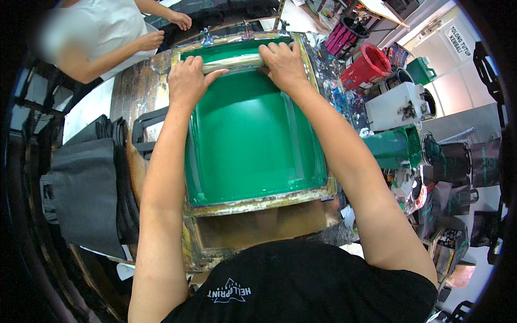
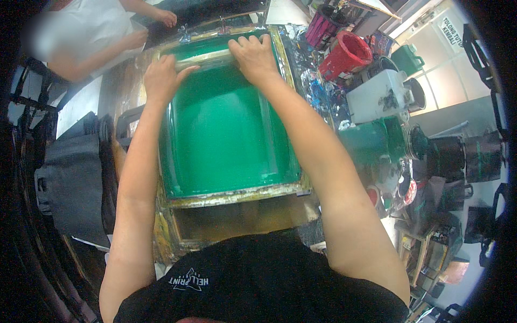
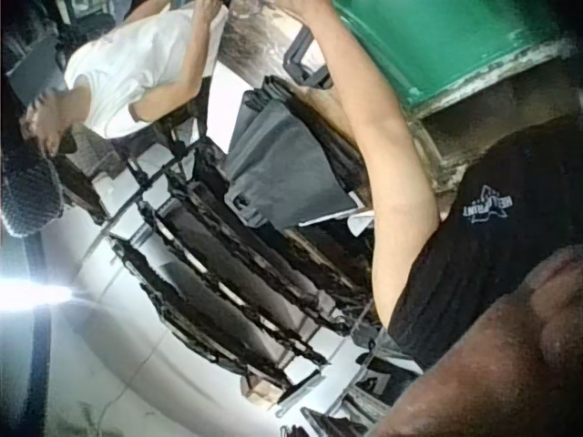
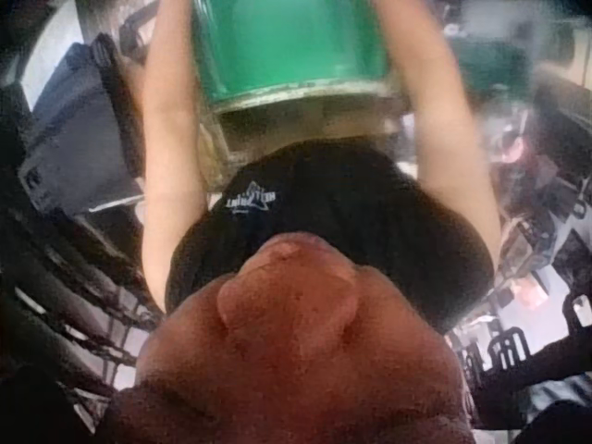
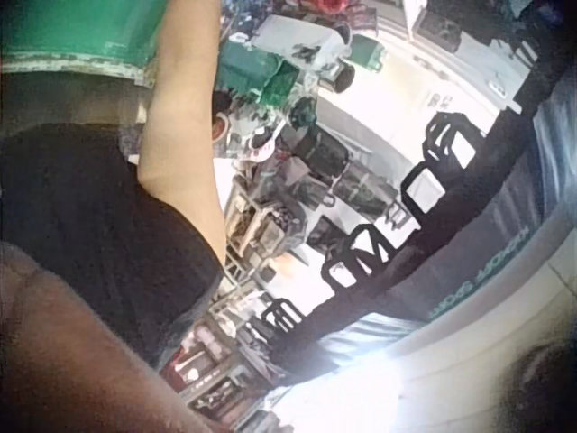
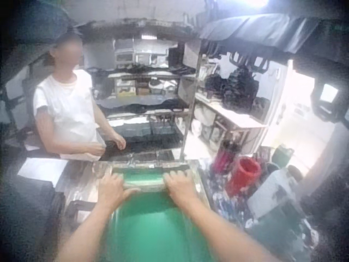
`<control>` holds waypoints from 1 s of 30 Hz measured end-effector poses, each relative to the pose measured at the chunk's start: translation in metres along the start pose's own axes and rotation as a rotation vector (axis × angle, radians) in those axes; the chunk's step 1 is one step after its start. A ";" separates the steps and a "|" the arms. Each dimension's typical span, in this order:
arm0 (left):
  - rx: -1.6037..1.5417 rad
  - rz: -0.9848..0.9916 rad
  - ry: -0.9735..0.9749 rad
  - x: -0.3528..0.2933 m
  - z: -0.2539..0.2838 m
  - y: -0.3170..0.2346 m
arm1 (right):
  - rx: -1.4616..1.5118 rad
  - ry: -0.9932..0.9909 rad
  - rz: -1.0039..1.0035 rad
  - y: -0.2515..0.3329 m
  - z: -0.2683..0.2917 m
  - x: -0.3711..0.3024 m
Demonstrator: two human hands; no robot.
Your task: The person screen prints a logo onto black bags. They place a bag on a board, lower a screen frame, and pull green ink across it with a squeegee before lifting the frame and moving the bag aside.
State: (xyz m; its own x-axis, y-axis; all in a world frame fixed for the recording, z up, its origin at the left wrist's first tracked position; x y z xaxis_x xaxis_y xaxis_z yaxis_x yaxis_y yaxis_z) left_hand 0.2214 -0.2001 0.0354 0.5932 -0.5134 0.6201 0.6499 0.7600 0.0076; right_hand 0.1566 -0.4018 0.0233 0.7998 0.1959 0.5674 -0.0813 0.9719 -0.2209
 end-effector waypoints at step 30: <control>-0.358 0.168 0.095 -0.223 0.183 -0.105 | 0.183 0.281 -0.062 0.111 0.201 -0.200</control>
Point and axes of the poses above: each hand's wrist, its own x-axis towards the middle knuckle, its own z-axis out of the back of the hand, y = z × x, the point moved 8 cm from there along x, towards the middle knuckle, and after that the axes turned 3 degrees about -y, right-handed, at the moved point
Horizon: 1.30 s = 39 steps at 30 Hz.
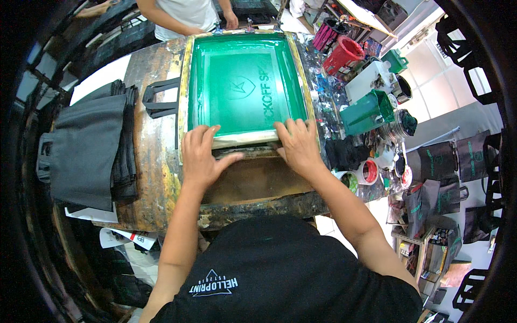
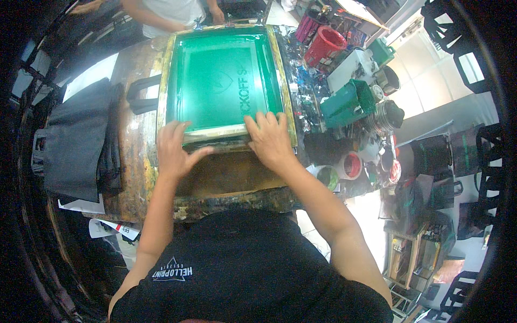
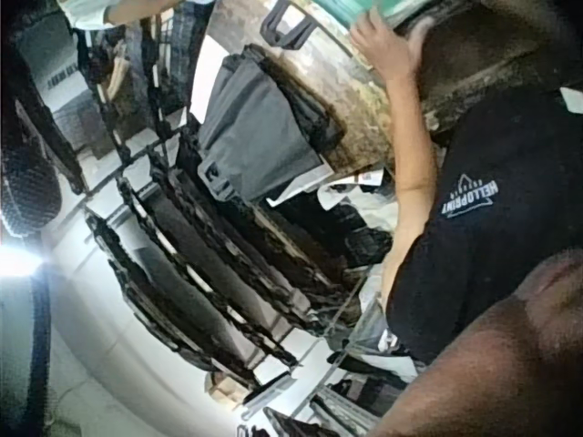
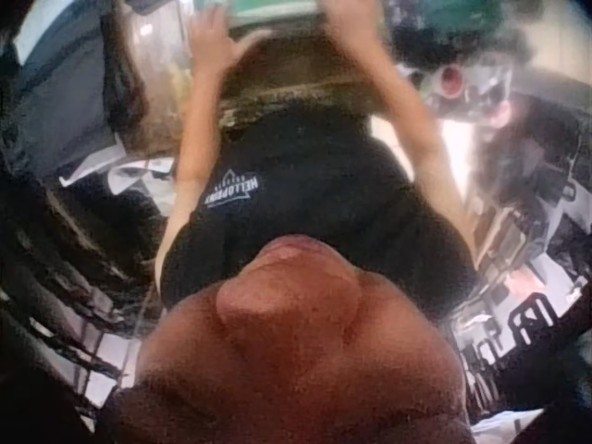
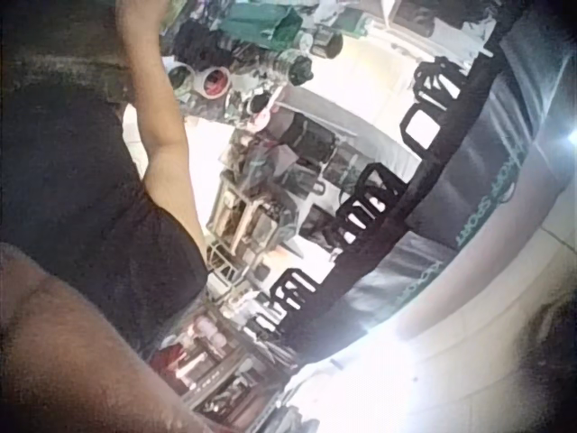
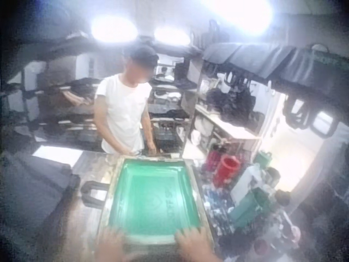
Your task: The person screen prints a logo onto black bags. They place a bag on a board, lower a screen frame, and pull green ink across it with a squeegee before lifting the frame and moving the bag aside.
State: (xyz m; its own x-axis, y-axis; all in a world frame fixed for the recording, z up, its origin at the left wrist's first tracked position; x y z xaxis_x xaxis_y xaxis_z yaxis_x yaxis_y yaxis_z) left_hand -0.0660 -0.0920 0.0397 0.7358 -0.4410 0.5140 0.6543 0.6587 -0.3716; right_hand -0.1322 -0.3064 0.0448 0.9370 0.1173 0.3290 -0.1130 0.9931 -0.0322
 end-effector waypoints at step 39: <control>0.204 0.670 0.139 -0.024 -0.041 0.110 | 0.023 -0.540 0.019 -0.056 0.215 0.189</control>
Point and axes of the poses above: each hand's wrist, its own x-axis towards the middle knuckle, its own z-axis out of the back of the hand, y = z × x, the point moved 8 cm from there along x, towards the middle knuckle, and after that the axes turned 3 degrees about -y, right-handed, at the moved point
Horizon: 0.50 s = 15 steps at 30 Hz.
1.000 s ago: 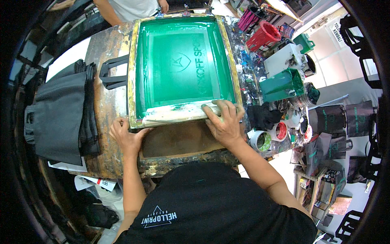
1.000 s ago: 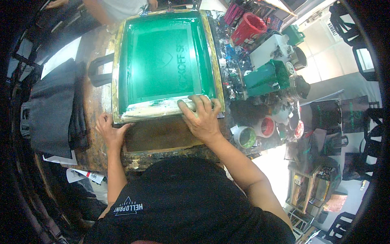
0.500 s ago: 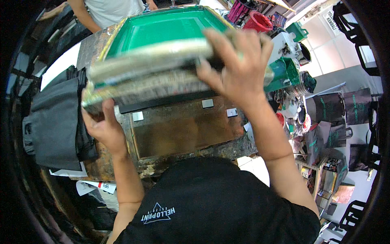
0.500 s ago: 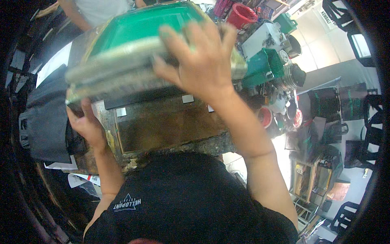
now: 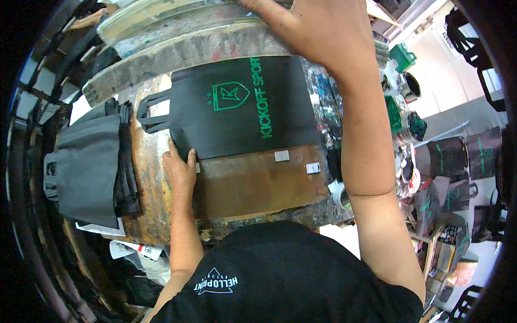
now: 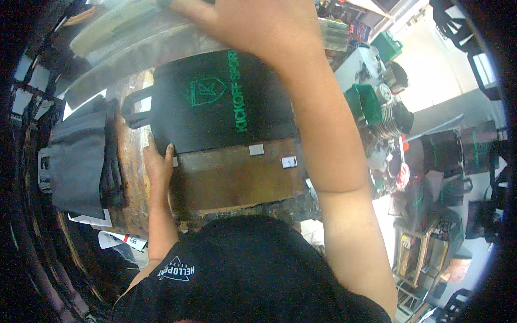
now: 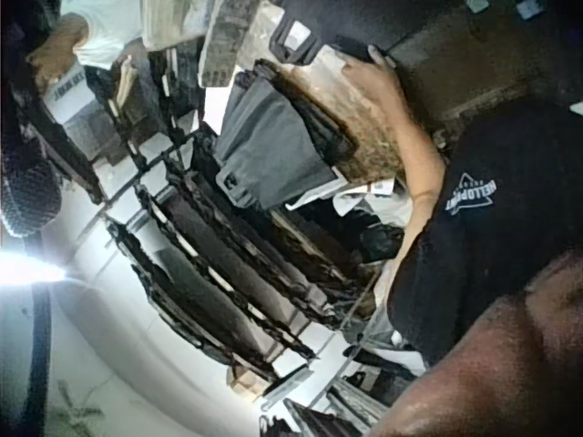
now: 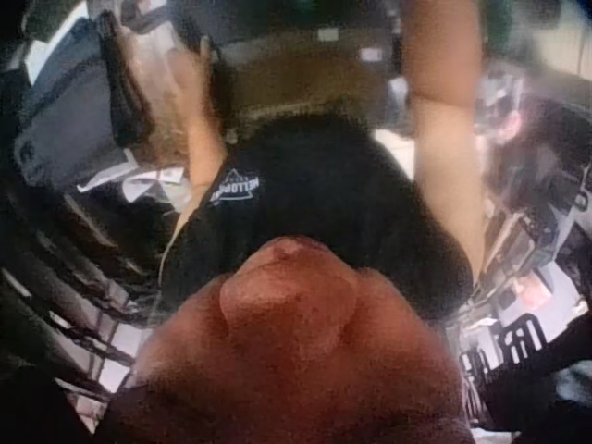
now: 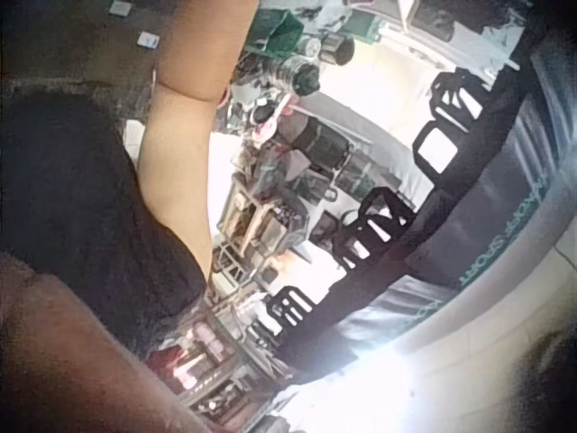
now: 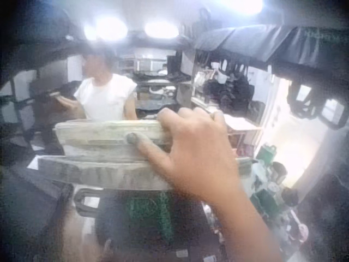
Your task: The person screen prints a logo onto black bags. They place a bag on a board, lower a screen frame, and pull green ink across it with a squeegee before lifting the frame and moving the bag aside.
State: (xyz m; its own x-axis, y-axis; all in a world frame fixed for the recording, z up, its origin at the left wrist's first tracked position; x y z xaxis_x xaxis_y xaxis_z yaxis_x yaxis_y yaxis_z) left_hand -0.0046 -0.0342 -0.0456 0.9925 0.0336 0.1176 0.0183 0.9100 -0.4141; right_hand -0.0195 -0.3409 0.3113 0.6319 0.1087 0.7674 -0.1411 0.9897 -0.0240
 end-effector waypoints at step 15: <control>-0.671 -0.110 -0.224 0.106 0.187 0.019 | 0.013 0.066 -0.071 0.004 0.003 0.011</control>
Point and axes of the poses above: each hand's wrist, its own x-axis towards the middle knuckle, its own z-axis out of the back of the hand, y = z × x, the point moved 8 cm from there along x, towards the middle knuckle, and after that the axes turned 3 degrees about -y, right-handed, at the moved point
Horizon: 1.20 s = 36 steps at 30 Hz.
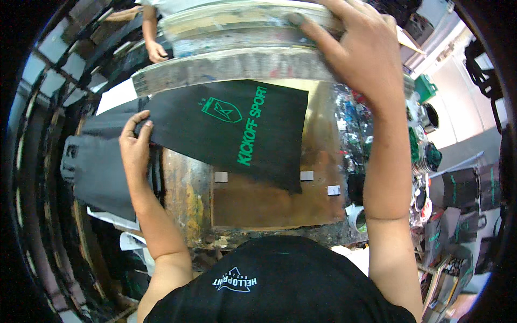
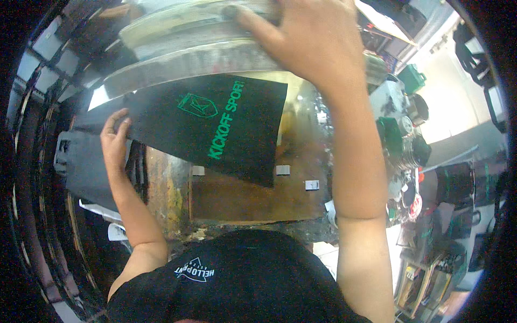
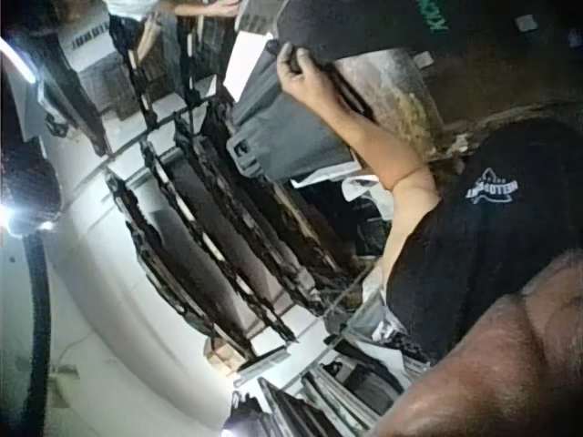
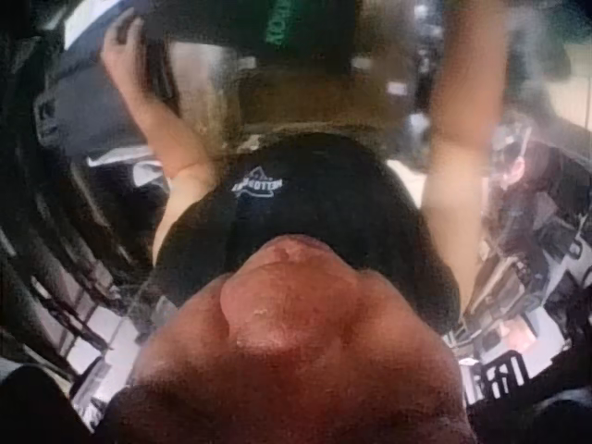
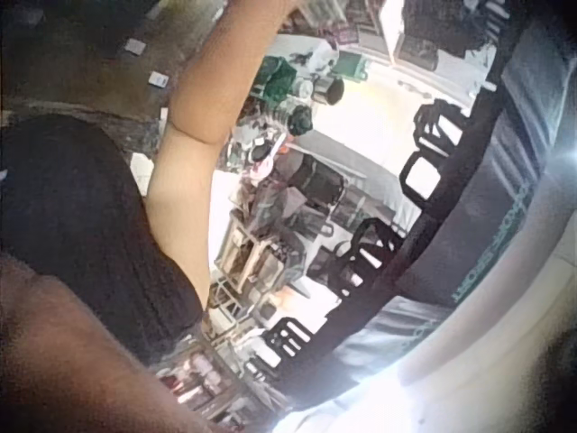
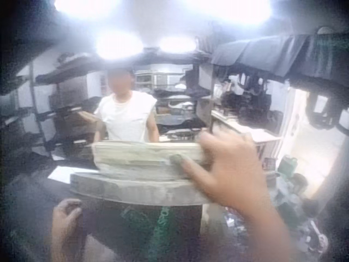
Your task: The person screen prints a logo onto black bags. They place a bag on a board, lower a screen frame, and pull green ink across it with a squeegee before lifting the frame and moving the bag aside.
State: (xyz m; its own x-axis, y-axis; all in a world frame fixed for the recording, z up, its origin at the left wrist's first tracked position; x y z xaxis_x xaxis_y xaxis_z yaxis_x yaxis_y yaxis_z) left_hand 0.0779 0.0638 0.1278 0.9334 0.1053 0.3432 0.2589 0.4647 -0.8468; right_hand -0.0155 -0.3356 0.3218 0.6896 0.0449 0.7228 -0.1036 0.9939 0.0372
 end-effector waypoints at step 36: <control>1.005 0.060 -0.033 -0.115 0.160 0.081 | -0.139 -0.066 0.132 -0.019 -0.014 -0.024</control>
State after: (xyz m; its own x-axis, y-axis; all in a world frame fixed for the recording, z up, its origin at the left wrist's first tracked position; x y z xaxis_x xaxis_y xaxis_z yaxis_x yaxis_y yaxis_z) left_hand -0.0485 0.2295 0.0848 0.9268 0.1696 0.3351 -0.1320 0.9824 -0.1321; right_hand -0.0204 -0.3537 0.2940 0.6277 0.1732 0.7589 -0.0868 0.9844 -0.1529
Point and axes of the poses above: each hand's wrist, its own x-axis towards the middle knuckle, its own z-axis out of the back of the hand, y = z × x, the point moved 8 cm from there along x, towards the middle knuckle, and after that the axes turned 3 degrees about -y, right-handed, at the moved point
